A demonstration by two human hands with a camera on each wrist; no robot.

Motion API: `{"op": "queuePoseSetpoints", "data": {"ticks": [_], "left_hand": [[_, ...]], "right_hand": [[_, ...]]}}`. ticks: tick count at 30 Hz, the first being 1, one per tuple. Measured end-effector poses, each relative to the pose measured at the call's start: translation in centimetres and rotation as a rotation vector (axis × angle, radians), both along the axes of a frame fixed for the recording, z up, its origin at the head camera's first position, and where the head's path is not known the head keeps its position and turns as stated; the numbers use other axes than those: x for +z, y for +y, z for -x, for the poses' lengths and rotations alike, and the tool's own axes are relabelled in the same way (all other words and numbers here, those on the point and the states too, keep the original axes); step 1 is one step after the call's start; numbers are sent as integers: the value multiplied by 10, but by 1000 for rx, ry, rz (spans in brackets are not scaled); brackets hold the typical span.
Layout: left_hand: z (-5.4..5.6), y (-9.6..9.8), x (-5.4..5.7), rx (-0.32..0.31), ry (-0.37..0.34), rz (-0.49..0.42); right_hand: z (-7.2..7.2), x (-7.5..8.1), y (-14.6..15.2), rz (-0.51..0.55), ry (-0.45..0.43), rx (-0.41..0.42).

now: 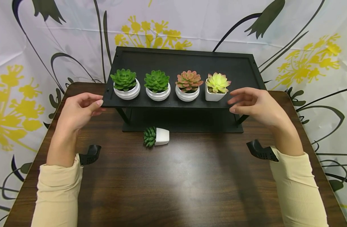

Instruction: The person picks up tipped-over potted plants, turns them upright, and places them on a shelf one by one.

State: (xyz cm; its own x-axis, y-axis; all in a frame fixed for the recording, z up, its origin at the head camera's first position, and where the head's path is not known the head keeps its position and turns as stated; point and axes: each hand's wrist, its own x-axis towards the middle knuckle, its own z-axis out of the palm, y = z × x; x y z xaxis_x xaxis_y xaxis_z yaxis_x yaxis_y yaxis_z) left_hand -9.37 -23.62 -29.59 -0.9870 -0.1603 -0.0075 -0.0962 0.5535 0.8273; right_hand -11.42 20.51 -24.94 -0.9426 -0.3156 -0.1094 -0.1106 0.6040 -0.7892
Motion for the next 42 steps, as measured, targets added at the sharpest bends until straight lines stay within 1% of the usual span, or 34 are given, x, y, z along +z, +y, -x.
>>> {"op": "queuePoseSetpoints", "data": {"ticks": [7, 15, 20, 27, 33, 37, 42], "left_hand": [[0, 0, 0, -4, 6, -7], [0, 0, 0, -10, 4, -19], [-1, 0, 0, -4, 9, -2], [0, 0, 1, -15, -4, -27], [1, -1, 0, -24, -9, -33], [1, -1, -1, -20, -3, -38], [1, -1, -1, -5, 2, -22]], "right_hand": [[-9, -7, -5, 24, 15, 21], [-16, -18, -16, 112, 12, 112], [-17, -30, -25, 148, -5, 137], [-19, -48, -41, 186, -50, 173], [-23, -61, -57, 226, -66, 214], [-24, -68, -69, 259, -73, 243], [-25, -80, -83, 273, -74, 255]]}}
